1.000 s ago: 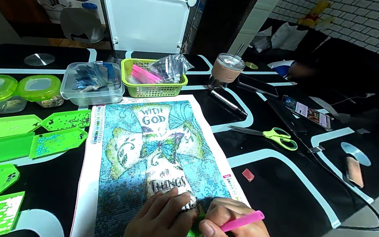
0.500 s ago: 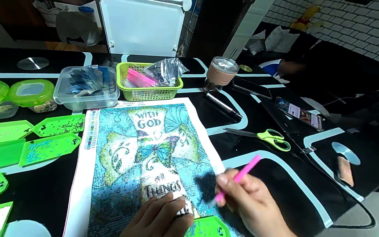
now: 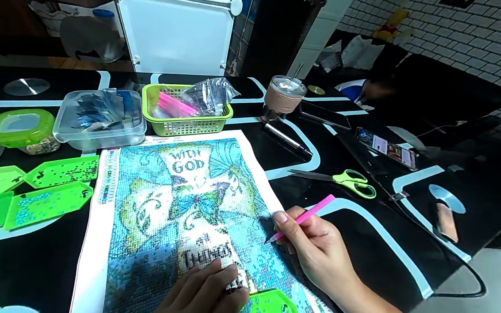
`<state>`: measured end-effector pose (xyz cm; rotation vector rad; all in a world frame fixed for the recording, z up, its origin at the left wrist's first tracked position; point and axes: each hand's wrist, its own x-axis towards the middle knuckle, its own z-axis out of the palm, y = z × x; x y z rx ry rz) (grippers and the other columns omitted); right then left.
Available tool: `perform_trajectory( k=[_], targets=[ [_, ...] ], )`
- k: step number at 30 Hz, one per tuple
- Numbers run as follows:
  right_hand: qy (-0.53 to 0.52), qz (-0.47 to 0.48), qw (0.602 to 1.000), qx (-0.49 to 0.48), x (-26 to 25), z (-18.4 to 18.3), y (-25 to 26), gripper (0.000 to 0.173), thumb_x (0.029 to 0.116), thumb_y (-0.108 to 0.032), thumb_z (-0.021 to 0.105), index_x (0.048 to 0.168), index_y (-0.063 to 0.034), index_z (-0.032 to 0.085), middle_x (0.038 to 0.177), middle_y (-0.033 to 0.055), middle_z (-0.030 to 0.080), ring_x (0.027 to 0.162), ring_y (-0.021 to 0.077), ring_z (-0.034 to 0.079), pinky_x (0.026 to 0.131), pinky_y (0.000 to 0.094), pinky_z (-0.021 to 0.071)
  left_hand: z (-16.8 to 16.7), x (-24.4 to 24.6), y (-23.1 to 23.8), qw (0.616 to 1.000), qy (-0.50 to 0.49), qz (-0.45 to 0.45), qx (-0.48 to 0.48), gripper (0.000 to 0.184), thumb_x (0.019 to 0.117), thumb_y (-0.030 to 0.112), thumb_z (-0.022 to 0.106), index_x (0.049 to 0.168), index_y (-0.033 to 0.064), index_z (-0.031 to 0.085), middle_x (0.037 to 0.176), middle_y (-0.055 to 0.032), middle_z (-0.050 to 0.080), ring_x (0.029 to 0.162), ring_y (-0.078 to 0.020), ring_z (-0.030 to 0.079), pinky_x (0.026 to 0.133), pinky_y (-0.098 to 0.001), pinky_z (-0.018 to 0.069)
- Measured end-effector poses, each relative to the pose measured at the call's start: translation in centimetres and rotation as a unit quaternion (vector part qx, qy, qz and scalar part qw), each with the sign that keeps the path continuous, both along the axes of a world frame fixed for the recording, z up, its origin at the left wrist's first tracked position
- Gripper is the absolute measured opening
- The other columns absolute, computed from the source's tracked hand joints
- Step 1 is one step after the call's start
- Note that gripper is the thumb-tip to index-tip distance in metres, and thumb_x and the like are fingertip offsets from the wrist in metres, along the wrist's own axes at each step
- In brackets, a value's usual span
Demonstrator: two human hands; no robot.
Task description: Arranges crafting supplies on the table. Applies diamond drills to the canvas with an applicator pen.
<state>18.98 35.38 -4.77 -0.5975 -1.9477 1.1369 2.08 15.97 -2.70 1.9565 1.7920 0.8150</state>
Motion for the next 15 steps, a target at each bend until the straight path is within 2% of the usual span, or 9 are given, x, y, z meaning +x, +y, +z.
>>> perform_trajectory(
  k=[6,11,13,15],
  targets=[
    [-0.028,-0.003,0.998,0.053,0.00,-0.10,-0.17,0.025,0.1056,-0.021,0.057,0.086,-0.0095,0.067,0.071,-0.0071,0.065,0.062,-0.0051,0.059,0.056,0.0104,0.0493,0.02,0.06,-0.03,1.000,0.002,0.004,-0.003,0.044,0.0919,0.041,0.073,0.124,0.0109,0.073,0.137,-0.0138,0.067,0.132,-0.0361,0.058,0.111,-0.0496,0.0448],
    [-0.049,-0.007,0.990,0.131,0.32,-0.39,-0.22,0.028,0.1066,-0.024,0.056,0.088,-0.0058,0.068,0.072,-0.0035,0.064,0.064,-0.0046,0.058,0.058,0.0110,0.0483,0.11,-0.01,0.01,1.000,0.004,0.001,-0.001,0.044,0.0922,0.040,0.073,0.124,0.0105,0.073,0.137,-0.0141,0.067,0.133,-0.0369,0.058,0.111,-0.0509,0.0448],
    [-0.052,-0.001,0.991,0.121,0.45,-0.31,-0.24,0.028,0.1067,-0.024,0.056,0.088,-0.0057,0.068,0.072,-0.0036,0.064,0.064,-0.0042,0.058,0.059,0.0113,0.0483,0.12,-0.04,-0.03,1.000,0.007,-0.002,-0.001,0.044,0.0926,0.041,0.073,0.124,0.0105,0.073,0.137,-0.0138,0.066,0.133,-0.0369,0.058,0.111,-0.0504,0.0446],
    [-0.048,0.003,0.997,0.053,0.56,0.06,-0.17,0.025,0.1057,-0.023,0.057,0.089,-0.0086,0.070,0.074,-0.0058,0.067,0.065,-0.0040,0.061,0.059,0.0114,0.0511,0.09,-0.05,-0.06,1.000,0.009,-0.003,0.000,0.044,0.0928,0.041,0.073,0.124,0.0106,0.073,0.137,-0.0137,0.066,0.133,-0.0368,0.058,0.111,-0.0494,0.0447]
  ],
)
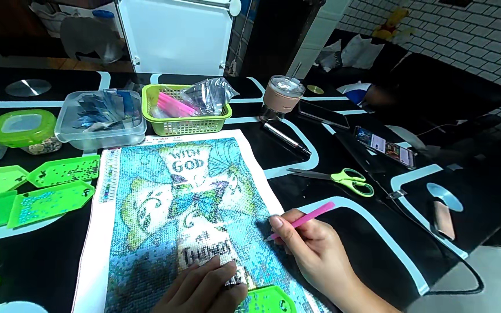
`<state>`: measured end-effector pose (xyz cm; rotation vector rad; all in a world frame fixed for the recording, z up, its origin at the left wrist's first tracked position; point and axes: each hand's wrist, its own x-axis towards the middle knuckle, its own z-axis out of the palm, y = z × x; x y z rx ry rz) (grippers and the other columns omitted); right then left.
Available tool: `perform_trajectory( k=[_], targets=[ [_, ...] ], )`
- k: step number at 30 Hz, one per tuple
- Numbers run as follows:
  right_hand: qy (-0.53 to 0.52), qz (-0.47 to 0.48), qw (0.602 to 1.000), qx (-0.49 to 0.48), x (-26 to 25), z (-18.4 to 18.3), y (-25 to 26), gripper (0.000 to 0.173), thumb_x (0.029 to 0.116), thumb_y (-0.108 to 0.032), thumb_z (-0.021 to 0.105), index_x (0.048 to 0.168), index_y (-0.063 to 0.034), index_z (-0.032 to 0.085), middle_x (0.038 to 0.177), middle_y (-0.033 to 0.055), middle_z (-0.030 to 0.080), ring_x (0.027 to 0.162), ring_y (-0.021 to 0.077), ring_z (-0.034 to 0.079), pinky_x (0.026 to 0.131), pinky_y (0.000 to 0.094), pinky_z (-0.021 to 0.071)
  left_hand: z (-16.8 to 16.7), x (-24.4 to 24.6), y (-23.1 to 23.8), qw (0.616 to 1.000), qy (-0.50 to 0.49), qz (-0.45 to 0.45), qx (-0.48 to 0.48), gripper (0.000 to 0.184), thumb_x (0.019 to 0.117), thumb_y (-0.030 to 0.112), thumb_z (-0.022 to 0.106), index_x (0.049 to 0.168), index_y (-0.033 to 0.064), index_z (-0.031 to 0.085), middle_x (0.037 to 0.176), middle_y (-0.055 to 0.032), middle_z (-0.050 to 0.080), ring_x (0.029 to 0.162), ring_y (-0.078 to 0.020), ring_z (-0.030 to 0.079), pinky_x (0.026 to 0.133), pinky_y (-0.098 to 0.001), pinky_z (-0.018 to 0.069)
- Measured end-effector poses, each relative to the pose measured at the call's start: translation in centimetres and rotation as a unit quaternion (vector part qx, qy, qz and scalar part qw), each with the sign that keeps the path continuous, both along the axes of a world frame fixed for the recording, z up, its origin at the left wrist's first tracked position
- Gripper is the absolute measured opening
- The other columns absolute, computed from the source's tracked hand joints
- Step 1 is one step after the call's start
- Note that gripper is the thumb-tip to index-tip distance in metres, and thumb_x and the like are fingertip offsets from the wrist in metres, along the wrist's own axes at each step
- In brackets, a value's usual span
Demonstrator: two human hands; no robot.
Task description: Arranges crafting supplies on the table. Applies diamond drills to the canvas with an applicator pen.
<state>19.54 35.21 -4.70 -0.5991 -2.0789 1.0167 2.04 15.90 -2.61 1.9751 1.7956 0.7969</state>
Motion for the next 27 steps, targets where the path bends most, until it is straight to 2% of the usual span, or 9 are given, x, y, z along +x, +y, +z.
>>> perform_trajectory(
  k=[2,5,8,11,14,27],
  targets=[
    [0.021,-0.005,0.995,-0.094,0.2,0.5,0.2,0.024,0.1054,-0.022,0.057,0.088,-0.0117,0.070,0.075,-0.0062,0.069,0.063,-0.0018,0.063,0.057,0.0130,0.0521,-0.1,0.0,0.0,1.000,0.002,0.002,0.003,0.044,0.0925,0.041,0.073,0.124,0.0111,0.073,0.137,-0.0130,0.067,0.132,-0.0360,0.058,0.111,-0.0483,0.0450],
    [0.069,0.017,0.988,-0.134,0.3,0.8,-0.4,0.024,0.1061,-0.023,0.057,0.088,-0.0131,0.070,0.077,-0.0061,0.070,0.063,-0.0015,0.064,0.057,0.0129,0.0527,-0.2,0.1,0.0,1.000,0.000,0.007,0.006,0.043,0.0915,0.041,0.074,0.124,0.0117,0.073,0.137,-0.0121,0.067,0.132,-0.0352,0.058,0.111,-0.0490,0.0453],
    [0.063,0.107,0.985,-0.119,0.4,1.1,-2.5,0.023,0.1076,-0.023,0.055,0.091,-0.0105,0.067,0.076,-0.0067,0.067,0.068,-0.0041,0.063,0.061,0.0133,0.0528,-0.3,0.2,0.0,1.000,-0.001,0.014,0.014,0.042,0.0913,0.041,0.074,0.123,0.0125,0.073,0.136,-0.0120,0.068,0.132,-0.0347,0.059,0.109,-0.0494,0.0465],
    [0.027,0.167,0.984,-0.057,0.5,1.1,-4.1,0.026,0.1069,-0.017,0.057,0.088,0.0000,0.062,0.070,0.0048,0.060,0.063,0.0015,0.058,0.060,0.0160,0.0486,-0.4,0.3,0.0,1.000,-0.003,0.020,0.024,0.040,0.0911,0.040,0.075,0.121,0.0127,0.074,0.135,-0.0120,0.068,0.132,-0.0344,0.059,0.109,-0.0490,0.0474],
    [0.017,0.175,0.984,-0.015,0.3,0.9,-4.5,0.026,0.1064,-0.016,0.057,0.087,0.0014,0.062,0.072,0.0080,0.061,0.065,0.0037,0.059,0.062,0.0159,0.0492,-0.6,0.3,0.0,0.999,0.002,0.023,0.034,0.038,0.0911,0.040,0.075,0.117,0.0124,0.074,0.133,-0.0116,0.069,0.131,-0.0334,0.060,0.108,-0.0472,0.0484],
    [0.011,0.181,0.983,0.019,0.1,0.5,-4.7,0.026,0.1057,-0.015,0.058,0.085,0.0008,0.062,0.071,0.0092,0.061,0.067,0.0082,0.059,0.064,0.0188,0.0495,-0.6,0.4,0.0,0.999,0.004,0.025,0.040,0.036,0.0911,0.039,0.074,0.114,0.0104,0.075,0.133,-0.0114,0.069,0.130,-0.0329,0.061,0.109,-0.0469,0.0469]
  ],
)
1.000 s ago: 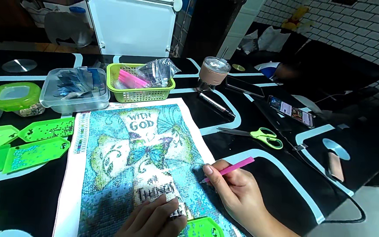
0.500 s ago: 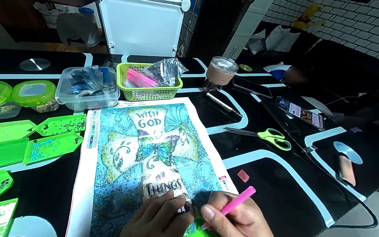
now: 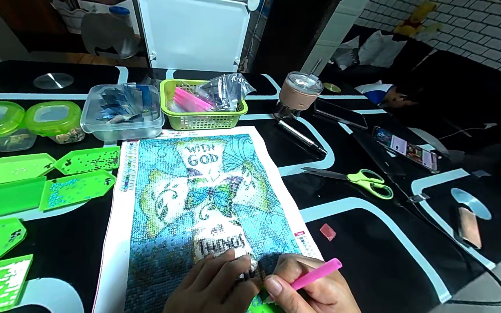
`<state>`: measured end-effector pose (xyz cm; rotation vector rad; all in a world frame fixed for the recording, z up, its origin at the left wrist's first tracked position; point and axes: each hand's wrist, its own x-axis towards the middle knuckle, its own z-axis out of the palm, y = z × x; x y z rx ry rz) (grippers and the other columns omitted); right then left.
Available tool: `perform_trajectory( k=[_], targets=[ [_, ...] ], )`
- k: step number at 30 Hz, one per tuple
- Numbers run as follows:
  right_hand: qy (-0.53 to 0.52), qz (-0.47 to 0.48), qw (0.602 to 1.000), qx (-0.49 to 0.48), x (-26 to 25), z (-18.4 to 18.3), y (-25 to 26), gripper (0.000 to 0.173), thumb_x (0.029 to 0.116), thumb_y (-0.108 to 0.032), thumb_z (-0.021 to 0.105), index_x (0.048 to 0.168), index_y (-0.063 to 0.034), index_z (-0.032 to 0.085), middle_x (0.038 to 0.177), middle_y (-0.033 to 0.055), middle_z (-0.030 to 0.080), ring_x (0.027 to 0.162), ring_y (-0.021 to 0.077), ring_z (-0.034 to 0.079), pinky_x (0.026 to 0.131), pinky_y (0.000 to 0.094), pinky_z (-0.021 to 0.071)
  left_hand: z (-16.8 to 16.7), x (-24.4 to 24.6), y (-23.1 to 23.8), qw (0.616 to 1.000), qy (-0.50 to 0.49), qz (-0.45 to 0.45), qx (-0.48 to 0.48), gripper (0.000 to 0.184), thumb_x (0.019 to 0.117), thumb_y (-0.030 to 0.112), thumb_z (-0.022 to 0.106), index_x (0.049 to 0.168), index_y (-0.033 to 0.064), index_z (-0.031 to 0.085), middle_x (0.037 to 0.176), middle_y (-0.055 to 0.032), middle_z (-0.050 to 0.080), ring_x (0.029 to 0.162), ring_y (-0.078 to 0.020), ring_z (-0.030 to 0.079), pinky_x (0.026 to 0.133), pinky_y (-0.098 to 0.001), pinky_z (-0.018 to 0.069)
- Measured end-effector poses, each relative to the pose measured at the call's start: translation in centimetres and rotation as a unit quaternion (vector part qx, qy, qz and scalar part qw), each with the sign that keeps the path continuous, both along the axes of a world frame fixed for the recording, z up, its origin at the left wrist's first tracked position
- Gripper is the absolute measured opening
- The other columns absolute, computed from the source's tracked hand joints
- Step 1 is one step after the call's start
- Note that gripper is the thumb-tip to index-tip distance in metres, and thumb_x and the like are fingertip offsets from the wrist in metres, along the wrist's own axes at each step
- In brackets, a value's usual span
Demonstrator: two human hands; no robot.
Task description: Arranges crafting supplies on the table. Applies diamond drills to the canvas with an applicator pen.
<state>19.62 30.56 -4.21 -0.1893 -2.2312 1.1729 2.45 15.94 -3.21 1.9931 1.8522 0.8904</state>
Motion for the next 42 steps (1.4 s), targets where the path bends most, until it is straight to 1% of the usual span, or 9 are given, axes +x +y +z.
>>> perform_trajectory(
  k=[4,7,10,12,15,20,29,38,42],
  targets=[
    [0.012,-0.007,0.996,-0.092,0.2,0.3,0.2,0.025,0.1072,-0.016,0.056,0.089,-0.0008,0.062,0.072,0.0035,0.062,0.066,0.0003,0.059,0.062,0.0147,0.0497,0.0,0.0,0.0,1.000,-0.004,-0.003,-0.006,0.038,0.0912,0.039,0.074,0.118,0.0121,0.074,0.133,-0.0116,0.069,0.131,-0.0330,0.060,0.109,-0.0470,0.0470],
    [0.023,-0.067,0.973,-0.218,0.3,1.0,1.3,0.022,0.1070,-0.023,0.056,0.091,-0.0150,0.068,0.077,-0.0093,0.069,0.066,-0.0051,0.063,0.060,0.0126,0.0528,0.2,-0.2,0.1,1.000,-0.011,-0.010,-0.020,0.041,0.0914,0.040,0.074,0.121,0.0118,0.074,0.135,-0.0117,0.068,0.132,-0.0338,0.059,0.110,-0.0489,0.0461],
    [0.043,-0.154,0.955,-0.249,0.2,1.2,3.8,0.027,0.1061,-0.022,0.055,0.084,-0.0171,0.069,0.074,-0.0077,0.071,0.058,-0.0037,0.061,0.051,0.0114,0.0489,0.3,-0.2,0.2,0.999,-0.020,-0.020,-0.033,0.043,0.0915,0.039,0.074,0.123,0.0106,0.073,0.136,-0.0135,0.067,0.132,-0.0356,0.058,0.111,-0.0503,0.0446],
    [0.028,-0.187,0.950,-0.249,0.1,1.1,5.0,0.029,0.1057,-0.019,0.054,0.081,-0.0155,0.068,0.072,-0.0055,0.070,0.057,-0.0018,0.062,0.051,0.0123,0.0498,0.5,-0.3,0.2,0.999,-0.022,-0.023,-0.041,0.043,0.0919,0.040,0.074,0.123,0.0103,0.073,0.137,-0.0138,0.066,0.132,-0.0360,0.058,0.111,-0.0509,0.0442],
    [0.013,-0.189,0.955,-0.227,-0.2,0.7,5.6,0.027,0.1048,-0.018,0.056,0.081,-0.0144,0.068,0.071,-0.0054,0.069,0.057,-0.0007,0.062,0.052,0.0140,0.0515,0.5,-0.3,0.2,0.999,-0.019,-0.021,-0.041,0.044,0.0920,0.041,0.074,0.123,0.0102,0.073,0.137,-0.0139,0.067,0.132,-0.0364,0.058,0.111,-0.0503,0.0448],
    [0.005,-0.162,0.979,-0.122,-0.6,0.0,5.5,0.022,0.1048,-0.019,0.058,0.087,-0.0107,0.069,0.073,-0.0068,0.067,0.061,-0.0023,0.062,0.055,0.0130,0.0521,0.5,-0.4,0.1,0.999,-0.015,-0.025,-0.044,0.045,0.0925,0.043,0.072,0.124,0.0100,0.073,0.136,-0.0149,0.067,0.131,-0.0372,0.059,0.110,-0.0497,0.0456],
    [0.008,-0.146,0.986,-0.079,-0.6,-0.5,5.5,0.024,0.1057,-0.019,0.057,0.087,-0.0082,0.068,0.072,-0.0066,0.065,0.063,-0.0038,0.061,0.056,0.0116,0.0508,0.7,-0.4,0.1,0.998,-0.019,-0.026,-0.044,0.045,0.0921,0.041,0.074,0.124,0.0086,0.073,0.136,-0.0163,0.067,0.131,-0.0375,0.059,0.110,-0.0504,0.0456],
    [-0.002,-0.165,0.984,0.060,-0.4,-0.8,5.3,0.029,0.1071,-0.023,0.056,0.088,-0.0046,0.067,0.072,-0.0020,0.064,0.064,-0.0039,0.058,0.058,0.0111,0.0480,0.7,-0.4,0.0,0.998,-0.018,-0.023,-0.046,0.045,0.0928,0.042,0.073,0.124,0.0092,0.073,0.136,-0.0159,0.066,0.132,-0.0367,0.058,0.112,-0.0493,0.0442],
    [-0.009,-0.157,0.986,0.059,-0.3,-0.8,5.4,0.029,0.1072,-0.024,0.056,0.089,-0.0042,0.068,0.073,-0.0017,0.065,0.064,-0.0037,0.059,0.058,0.0113,0.0484,0.7,-0.4,0.0,0.999,-0.016,-0.024,-0.045,0.045,0.0926,0.042,0.073,0.124,0.0097,0.073,0.136,-0.0154,0.067,0.132,-0.0362,0.058,0.111,-0.0488,0.0446]
  ],
)
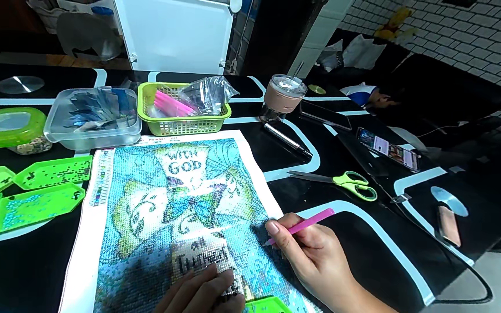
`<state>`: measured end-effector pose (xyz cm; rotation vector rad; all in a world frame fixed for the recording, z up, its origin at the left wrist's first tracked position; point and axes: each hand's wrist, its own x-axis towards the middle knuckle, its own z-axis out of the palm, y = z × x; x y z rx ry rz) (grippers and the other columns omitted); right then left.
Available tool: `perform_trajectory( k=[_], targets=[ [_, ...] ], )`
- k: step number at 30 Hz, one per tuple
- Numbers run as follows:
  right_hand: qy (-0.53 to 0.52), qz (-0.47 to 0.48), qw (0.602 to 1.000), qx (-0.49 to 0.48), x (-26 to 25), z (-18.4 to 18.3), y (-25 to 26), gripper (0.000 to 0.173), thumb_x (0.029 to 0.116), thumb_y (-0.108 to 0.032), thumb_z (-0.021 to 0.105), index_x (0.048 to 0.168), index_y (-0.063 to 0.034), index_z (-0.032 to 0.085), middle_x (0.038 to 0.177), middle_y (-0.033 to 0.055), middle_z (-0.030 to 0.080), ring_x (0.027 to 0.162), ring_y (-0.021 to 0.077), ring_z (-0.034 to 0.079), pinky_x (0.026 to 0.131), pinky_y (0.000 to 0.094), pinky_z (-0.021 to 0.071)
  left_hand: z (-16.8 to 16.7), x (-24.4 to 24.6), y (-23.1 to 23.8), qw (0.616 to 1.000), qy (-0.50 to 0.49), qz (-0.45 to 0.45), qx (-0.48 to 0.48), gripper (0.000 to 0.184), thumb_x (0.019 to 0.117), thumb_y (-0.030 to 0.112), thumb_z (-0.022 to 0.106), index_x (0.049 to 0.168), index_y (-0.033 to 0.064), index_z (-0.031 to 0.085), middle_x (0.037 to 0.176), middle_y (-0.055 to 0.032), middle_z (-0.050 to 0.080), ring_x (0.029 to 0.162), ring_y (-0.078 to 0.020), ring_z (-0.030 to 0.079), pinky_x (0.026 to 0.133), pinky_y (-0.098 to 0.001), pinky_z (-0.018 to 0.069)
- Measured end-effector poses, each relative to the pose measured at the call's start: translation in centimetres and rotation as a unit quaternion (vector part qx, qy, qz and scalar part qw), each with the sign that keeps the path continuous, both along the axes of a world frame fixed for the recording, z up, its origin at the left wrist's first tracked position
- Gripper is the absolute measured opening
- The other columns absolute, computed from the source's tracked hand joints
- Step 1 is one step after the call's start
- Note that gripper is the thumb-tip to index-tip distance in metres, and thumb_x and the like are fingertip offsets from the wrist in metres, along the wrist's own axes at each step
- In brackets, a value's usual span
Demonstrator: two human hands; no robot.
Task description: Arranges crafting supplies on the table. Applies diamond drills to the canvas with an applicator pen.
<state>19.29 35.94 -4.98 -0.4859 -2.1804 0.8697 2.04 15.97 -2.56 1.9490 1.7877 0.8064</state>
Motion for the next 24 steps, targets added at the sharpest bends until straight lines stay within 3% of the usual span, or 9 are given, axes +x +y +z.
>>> perform_trajectory(
  k=[5,9,12,16,24],
  targets=[
    [0.017,0.017,0.993,-0.113,0.4,0.5,0.3,0.025,0.1057,-0.022,0.058,0.089,-0.0079,0.071,0.076,-0.0053,0.069,0.067,-0.0027,0.064,0.060,0.0130,0.0538,0.0,0.0,-0.1,1.000,0.001,-0.001,0.000,0.045,0.0934,0.042,0.072,0.126,0.0104,0.072,0.137,-0.0149,0.066,0.133,-0.0354,0.058,0.112,-0.0477,0.0436],
    [0.064,0.049,0.988,-0.129,0.9,1.7,-2.1,0.024,0.1081,-0.023,0.054,0.092,-0.0105,0.067,0.078,-0.0065,0.069,0.069,-0.0044,0.064,0.060,0.0129,0.0537,-0.1,0.0,-0.1,1.000,-0.004,0.002,0.006,0.044,0.0923,0.040,0.073,0.125,0.0104,0.073,0.137,-0.0144,0.067,0.133,-0.0367,0.058,0.111,-0.0509,0.0444],
    [0.043,0.109,0.978,-0.172,1.0,2.5,-5.2,0.021,0.1065,-0.016,0.057,0.092,-0.0033,0.066,0.075,0.0004,0.067,0.068,-0.0019,0.062,0.063,0.0153,0.0524,-0.3,0.2,-0.2,1.000,-0.004,0.013,0.019,0.042,0.0912,0.040,0.075,0.122,0.0109,0.074,0.135,-0.0131,0.068,0.132,-0.0352,0.059,0.110,-0.0505,0.0460],
    [0.027,0.131,0.984,-0.115,0.4,1.4,-6.2,0.024,0.1051,-0.012,0.059,0.088,0.0032,0.064,0.072,0.0085,0.063,0.065,0.0039,0.060,0.061,0.0168,0.0498,-0.6,0.3,-0.2,0.999,0.003,0.020,0.039,0.039,0.0915,0.041,0.074,0.117,0.0112,0.074,0.134,-0.0120,0.069,0.131,-0.0334,0.060,0.109,-0.0485,0.0472],
    [0.001,0.127,0.989,-0.074,0.3,1.5,-6.3,0.026,0.1054,-0.013,0.058,0.085,0.0028,0.062,0.071,0.0098,0.061,0.065,0.0053,0.059,0.060,0.0162,0.0486,-0.8,0.4,-0.1,0.998,0.000,0.028,0.054,0.036,0.0898,0.039,0.076,0.111,0.0095,0.075,0.132,-0.0123,0.070,0.130,-0.0319,0.061,0.109,-0.0459,0.0469]
  ],
)
